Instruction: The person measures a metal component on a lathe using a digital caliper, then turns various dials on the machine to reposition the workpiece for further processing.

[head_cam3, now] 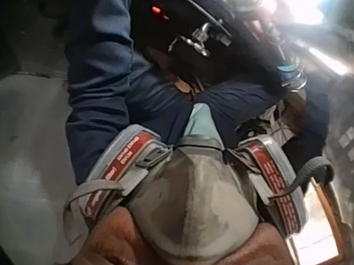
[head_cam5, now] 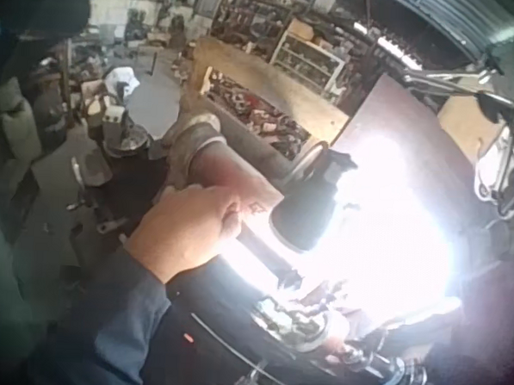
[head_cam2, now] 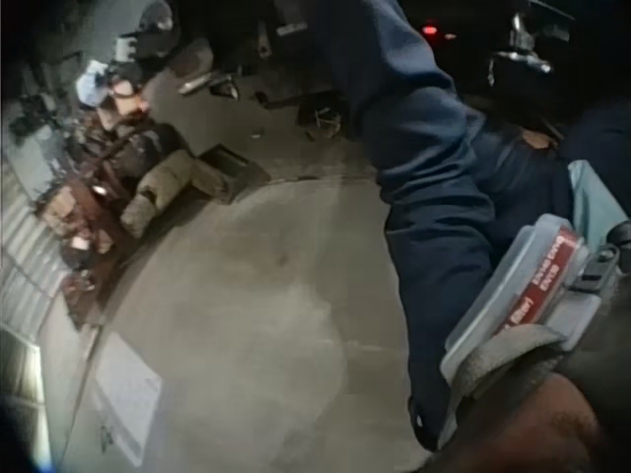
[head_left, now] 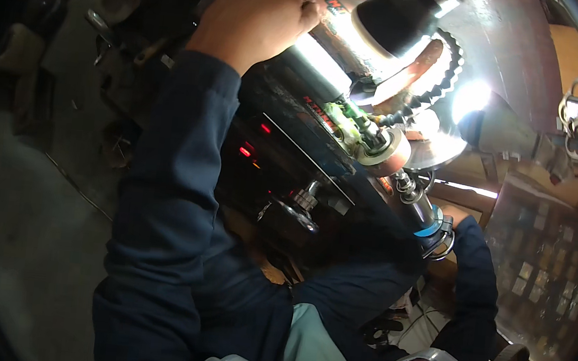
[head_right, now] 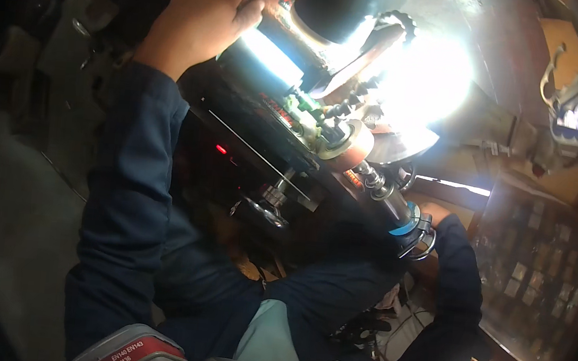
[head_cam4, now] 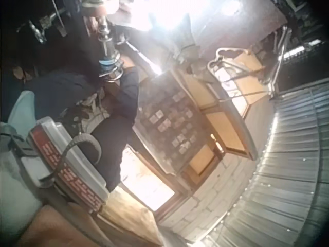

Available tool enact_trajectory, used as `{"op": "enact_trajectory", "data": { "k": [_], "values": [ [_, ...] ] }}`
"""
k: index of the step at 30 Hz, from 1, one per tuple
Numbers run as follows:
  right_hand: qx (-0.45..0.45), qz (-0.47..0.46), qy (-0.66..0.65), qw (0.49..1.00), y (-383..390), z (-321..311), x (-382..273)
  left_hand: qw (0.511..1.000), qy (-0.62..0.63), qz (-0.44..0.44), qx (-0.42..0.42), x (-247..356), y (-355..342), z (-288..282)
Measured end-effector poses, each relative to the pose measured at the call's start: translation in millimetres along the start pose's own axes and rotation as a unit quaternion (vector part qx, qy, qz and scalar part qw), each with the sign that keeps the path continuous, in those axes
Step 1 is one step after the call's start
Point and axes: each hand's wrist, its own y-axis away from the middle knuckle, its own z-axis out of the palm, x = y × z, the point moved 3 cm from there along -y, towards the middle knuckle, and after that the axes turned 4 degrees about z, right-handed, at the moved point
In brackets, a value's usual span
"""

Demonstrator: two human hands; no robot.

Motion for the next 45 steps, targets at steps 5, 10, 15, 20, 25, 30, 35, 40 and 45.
{"op": "enact_trajectory", "data": {
  "k": [5, 10, 15, 20, 25, 30, 35, 40, 45],
  "values": [
    [0.333, -0.012, -0.328, 0.884, 48, 67, 14, 0.995, 0.036, 0.047, 0.075, -22, 20, 3],
    [0.675, -0.004, -0.2, 0.71, 109, 194, -47, 0.992, 0.053, 0.073, 0.086, -9, 13, 5],
    [0.562, 0.117, -0.088, 0.814, 152, 317, -43, 0.957, 0.086, 0.278, -0.015, -35, 1, 35],
    [0.687, 0.355, -0.228, 0.591, 247, 374, 104, 0.907, -0.192, 0.372, -0.03, -166, -37, 36],
    [0.73, 0.562, -0.316, 0.225, 388, 538, 180, 0.961, -0.006, 0.261, -0.085, -133, -48, 58],
    [0.56, 0.639, -0.435, 0.298, 337, 696, 223, 0.978, 0.132, 0.111, -0.116, -123, -44, 44],
    [0.322, 0.64, -0.365, 0.595, 186, 737, 215, 0.984, 0.041, 0.136, -0.109, -110, -47, 11],
    [0.276, 0.645, -0.395, 0.593, 141, 793, 215, 0.977, 0.08, 0.166, -0.108, -110, -46, 19],
    [0.249, 0.646, -0.357, 0.627, 136, 841, 233, 0.976, 0.112, 0.15, -0.114, -108, -42, 20]
  ]
}}
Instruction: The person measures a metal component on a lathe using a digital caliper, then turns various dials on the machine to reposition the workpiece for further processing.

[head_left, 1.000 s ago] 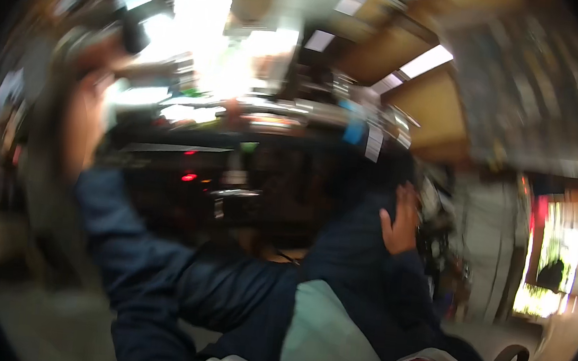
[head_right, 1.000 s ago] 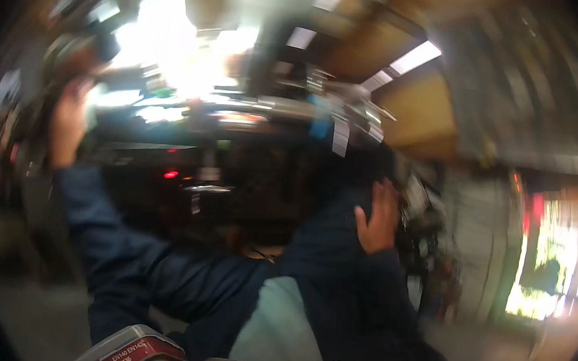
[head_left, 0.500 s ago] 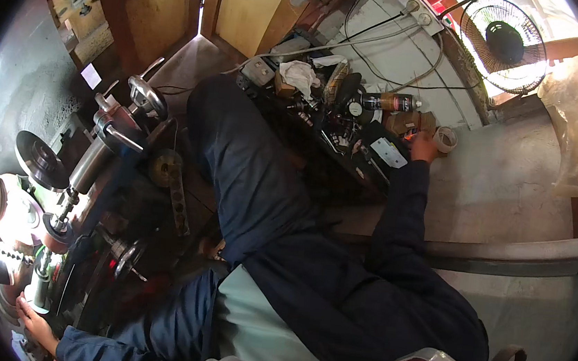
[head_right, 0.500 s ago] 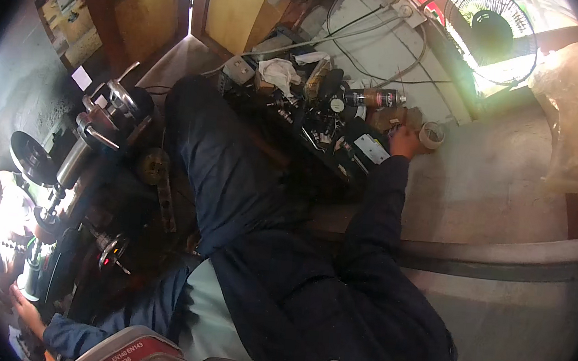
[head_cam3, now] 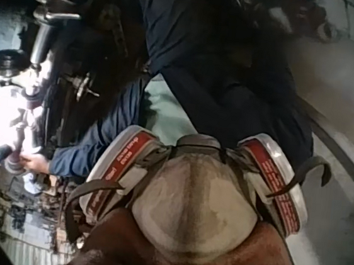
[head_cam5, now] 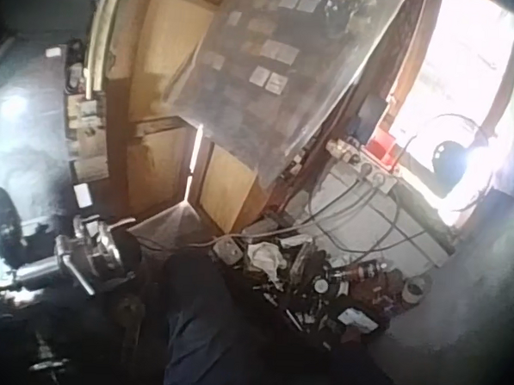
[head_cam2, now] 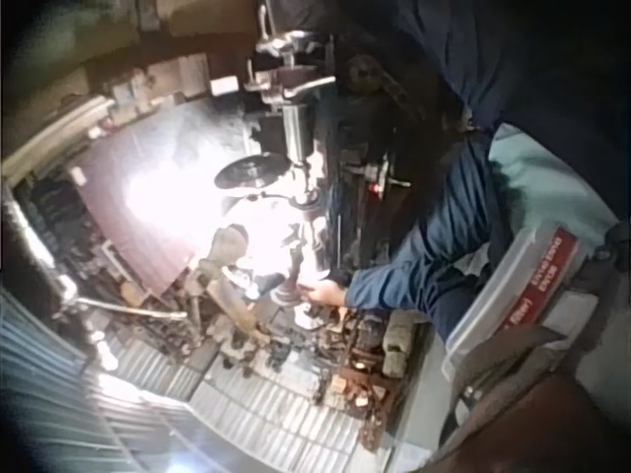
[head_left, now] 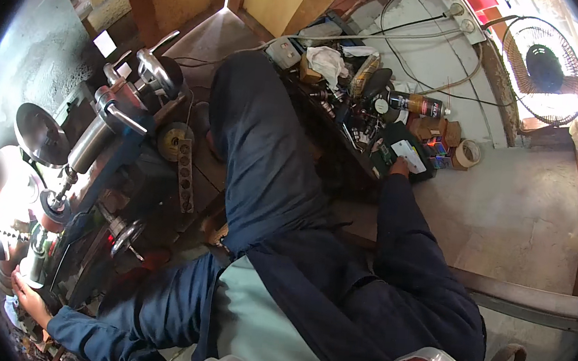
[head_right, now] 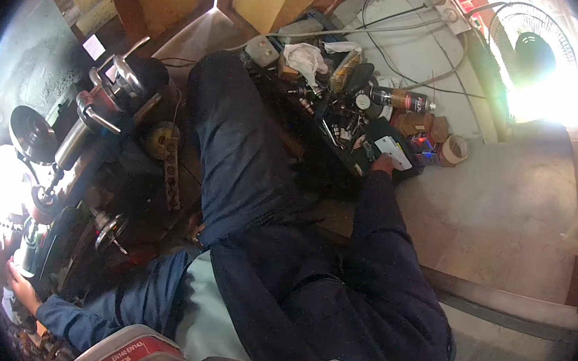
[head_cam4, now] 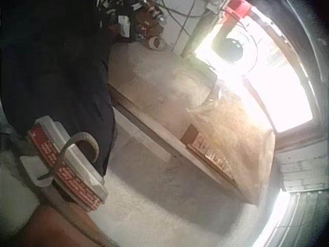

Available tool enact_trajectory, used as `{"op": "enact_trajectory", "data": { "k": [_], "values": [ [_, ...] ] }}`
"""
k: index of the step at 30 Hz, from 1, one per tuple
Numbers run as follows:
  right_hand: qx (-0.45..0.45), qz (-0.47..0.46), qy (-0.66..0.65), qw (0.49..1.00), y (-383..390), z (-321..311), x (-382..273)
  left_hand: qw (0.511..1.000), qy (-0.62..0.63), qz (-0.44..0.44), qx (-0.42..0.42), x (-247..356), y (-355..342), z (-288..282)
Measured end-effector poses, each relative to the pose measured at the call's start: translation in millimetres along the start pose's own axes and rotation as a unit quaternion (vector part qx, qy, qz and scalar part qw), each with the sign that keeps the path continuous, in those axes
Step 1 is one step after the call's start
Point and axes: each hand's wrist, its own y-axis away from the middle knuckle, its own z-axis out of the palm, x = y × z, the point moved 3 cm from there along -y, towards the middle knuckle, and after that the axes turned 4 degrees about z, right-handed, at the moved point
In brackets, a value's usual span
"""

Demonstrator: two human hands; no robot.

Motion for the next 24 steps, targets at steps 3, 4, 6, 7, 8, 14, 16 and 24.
{"op": "enact_trajectory", "data": {
  "k": [3, 4, 6, 7, 8, 14, 16, 24],
  "values": [
    [0.006, -0.075, 0.049, 0.996, -27, 15, 33, 1.0, -0.007, 0.007, -0.005, -13, 2, 8],
    [0.014, -0.052, 0.007, 0.999, -39, 9, 58, 0.999, -0.03, 0.019, -0.015, -21, 2, 25],
    [0.008, -0.036, -0.05, 0.998, -36, 10, 57, 1.0, -0.016, 0.024, -0.012, -15, -3, 27],
    [-0.07, -0.116, 0.032, 0.99, -11, 18, 7, 0.999, -0.04, 0.023, 0.004, -7, -1, -15],
    [-0.123, -0.176, 0.131, 0.968, -6, 10, 2, 0.999, -0.031, 0.018, 0.009, -5, 0, -16],
    [-0.215, -0.143, 0.115, 0.959, -25, -88, 6, 0.992, -0.096, 0.08, -0.01, -9, 15, 1],
    [-0.155, -0.086, 0.085, 0.981, -19, -126, 16, 0.987, -0.085, 0.139, -0.006, -25, 19, 2],
    [0.201, -0.057, -0.222, 0.952, 131, -367, -142, 0.983, 0.132, -0.039, 0.117, 63, 23, 33]
  ]
}}
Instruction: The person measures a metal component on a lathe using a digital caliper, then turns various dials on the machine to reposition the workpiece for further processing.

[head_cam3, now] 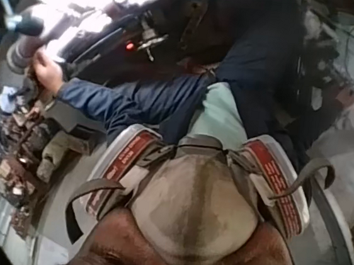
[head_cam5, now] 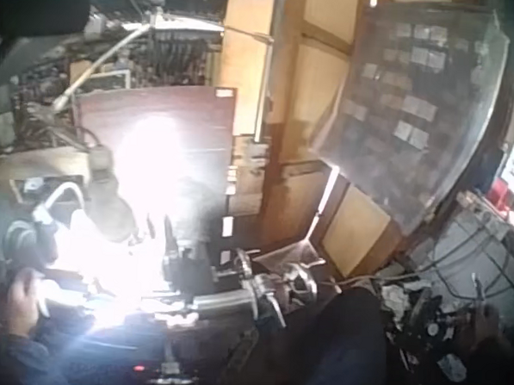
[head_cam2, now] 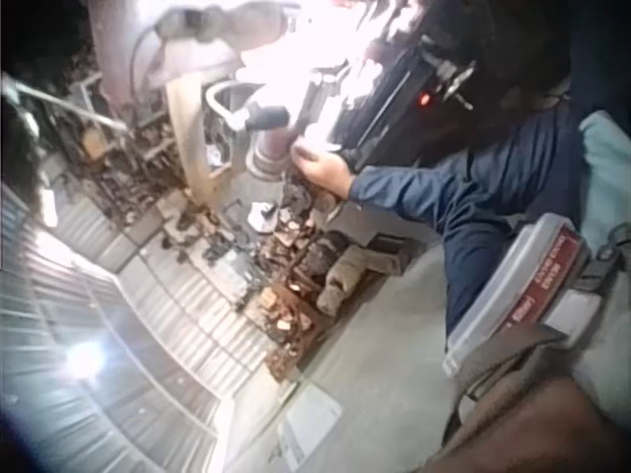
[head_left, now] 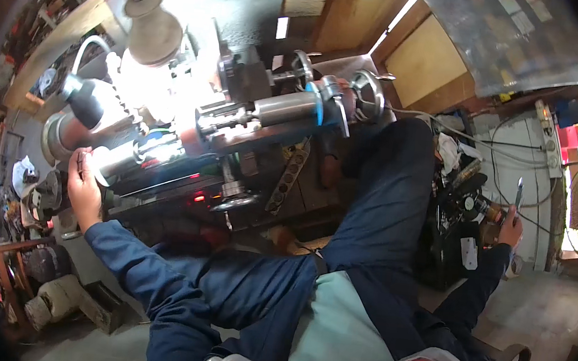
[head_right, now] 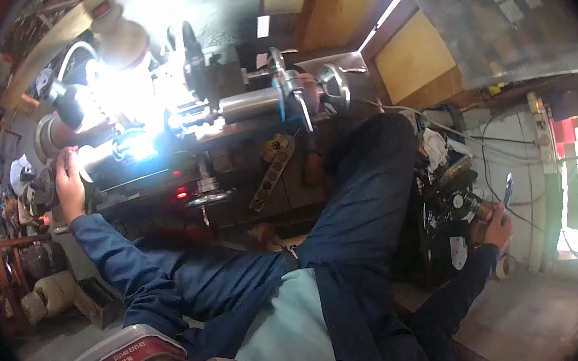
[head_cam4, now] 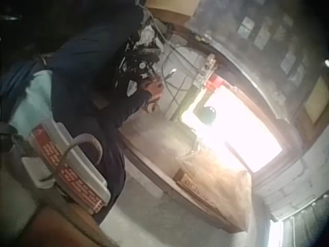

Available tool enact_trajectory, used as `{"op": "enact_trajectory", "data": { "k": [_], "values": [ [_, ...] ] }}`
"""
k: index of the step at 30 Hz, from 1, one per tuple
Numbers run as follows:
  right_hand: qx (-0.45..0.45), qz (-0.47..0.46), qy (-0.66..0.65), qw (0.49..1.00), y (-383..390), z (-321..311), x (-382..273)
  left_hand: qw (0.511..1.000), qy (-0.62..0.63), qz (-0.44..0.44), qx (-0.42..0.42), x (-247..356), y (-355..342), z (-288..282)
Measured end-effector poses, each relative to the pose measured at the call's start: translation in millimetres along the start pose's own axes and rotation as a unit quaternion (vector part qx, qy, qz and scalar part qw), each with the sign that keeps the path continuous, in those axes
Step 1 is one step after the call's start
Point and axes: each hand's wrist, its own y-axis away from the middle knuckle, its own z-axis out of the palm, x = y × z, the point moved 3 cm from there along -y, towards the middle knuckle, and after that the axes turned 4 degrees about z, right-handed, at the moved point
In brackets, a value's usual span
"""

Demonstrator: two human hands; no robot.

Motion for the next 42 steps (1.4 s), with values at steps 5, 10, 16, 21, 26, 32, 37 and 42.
{"op": "enact_trajectory", "data": {
  "k": [5, 10, 16, 21, 26, 32, 37, 42],
  "values": [
    [-0.174, -0.11, -0.471, 0.858, 50, 10, -158, 0.998, -0.051, -0.007, 0.026, 28, 18, -7],
    [-0.38, -0.123, -0.547, 0.736, 184, 29, -293, 0.993, -0.09, 0.017, 0.076, 29, 21, -8],
    [-0.086, -0.281, -0.284, 0.912, 217, 81, -326, 0.992, -0.074, 0.036, 0.097, 45, 19, -11],
    [-0.094, -0.312, -0.251, 0.911, 208, 67, -351, 0.994, -0.048, 0.03, 0.098, 47, 20, -13],
    [-0.065, -0.395, -0.145, 0.905, 183, 66, -411, 0.994, -0.048, 0.026, 0.099, 46, 18, -12],
    [-0.16, -0.395, -0.039, 0.904, 165, 79, -452, 0.993, -0.047, 0.039, 0.105, 48, 17, -11],
    [-0.125, -0.398, -0.057, 0.907, 170, 75, -443, 0.993, -0.043, 0.032, 0.103, 44, 17, -8],
    [-0.109, -0.407, -0.139, 0.896, 192, 56, -428, 0.986, -0.029, 0.066, 0.153, 42, 16, -14]
  ]
}}
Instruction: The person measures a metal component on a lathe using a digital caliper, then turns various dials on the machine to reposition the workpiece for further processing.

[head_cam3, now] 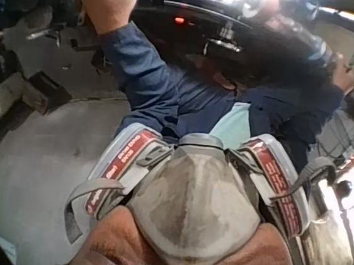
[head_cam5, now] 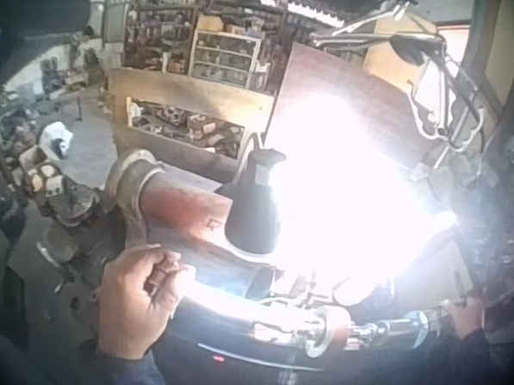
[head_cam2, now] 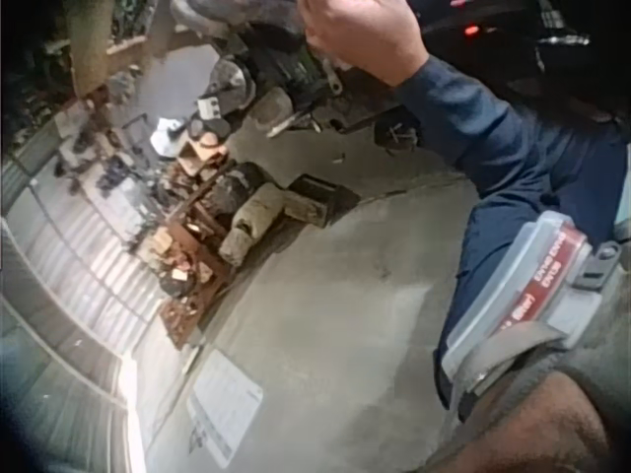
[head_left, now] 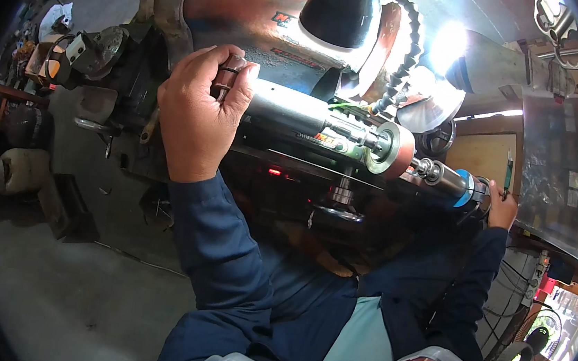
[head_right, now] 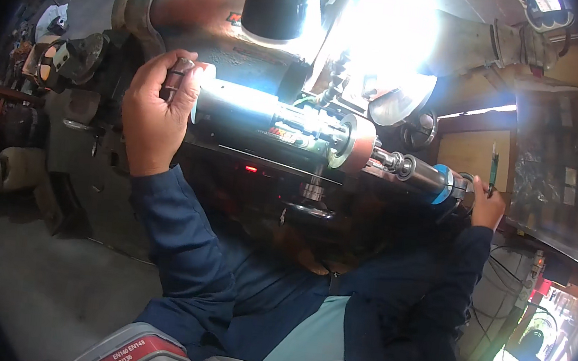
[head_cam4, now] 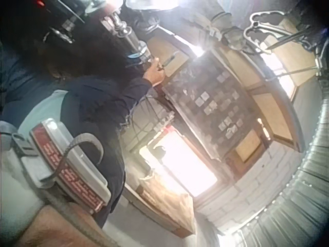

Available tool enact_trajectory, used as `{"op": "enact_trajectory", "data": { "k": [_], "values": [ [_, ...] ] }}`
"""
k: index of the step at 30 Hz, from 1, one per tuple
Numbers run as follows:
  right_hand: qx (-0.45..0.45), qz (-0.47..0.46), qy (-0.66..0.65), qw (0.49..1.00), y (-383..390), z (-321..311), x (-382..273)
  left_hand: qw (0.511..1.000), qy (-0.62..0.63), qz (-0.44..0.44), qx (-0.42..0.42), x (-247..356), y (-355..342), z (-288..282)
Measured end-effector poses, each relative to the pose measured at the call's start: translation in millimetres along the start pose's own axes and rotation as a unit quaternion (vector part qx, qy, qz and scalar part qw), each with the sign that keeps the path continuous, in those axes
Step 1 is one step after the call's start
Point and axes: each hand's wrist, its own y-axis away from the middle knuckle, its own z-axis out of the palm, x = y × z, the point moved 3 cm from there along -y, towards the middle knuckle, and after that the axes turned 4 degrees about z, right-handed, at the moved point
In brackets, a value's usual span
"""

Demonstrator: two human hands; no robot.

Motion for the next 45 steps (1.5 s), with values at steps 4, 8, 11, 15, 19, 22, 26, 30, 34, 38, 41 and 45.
{"op": "enact_trajectory", "data": {
  "k": [4, 8, 11, 15, 19, 22, 26, 30, 34, 38, 41, 45],
  "values": [
    [0.068, -0.022, -0.101, 0.992, 39, -39, 0, 0.999, -0.019, 0.004, -0.046, 7, -1, 1],
    [0.004, -0.055, -0.154, 0.987, 95, -56, -39, 0.999, -0.004, -0.008, -0.03, 6, 2, 1],
    [-0.056, -0.141, -0.109, 0.982, 138, -49, -87, 1.0, -0.008, -0.002, -0.027, 7, 5, -1],
    [-0.2, -0.219, -0.114, 0.948, 164, -47, -157, 0.998, -0.029, 0.061, 0.015, -2, 8, 1],
    [-0.156, -0.264, -0.144, 0.941, 170, -39, -188, 0.999, 0.021, 0.039, 0.019, 4, 9, -3],
    [-0.152, -0.252, -0.187, 0.937, 177, -41, -181, 0.999, 0.017, 0.031, 0.01, 4, 8, -1],
    [-0.159, -0.21, -0.251, 0.931, 191, -37, -204, 0.999, 0.034, 0.025, 0.011, 6, 7, -1],
    [-0.311, -0.06, -0.457, 0.831, 212, -8, -187, 0.998, -0.025, 0.064, 0.012, 10, 5, -5],
    [-0.425, 0.016, -0.481, 0.766, 229, 0, -212, 0.998, -0.021, 0.047, 0.028, 3, 8, -3],
    [-0.527, 0.155, -0.557, 0.623, 240, 16, -213, 0.996, -0.066, 0.058, 0.014, 5, 7, -4],
    [-0.531, 0.168, -0.617, 0.556, 248, 26, -223, 0.998, -0.05, 0.031, 0.008, 3, 10, -2],
    [-0.524, 0.206, -0.687, 0.459, 264, 28, -242, 0.999, -0.042, 0.0, -0.002, 5, 9, -4]
  ]
}}
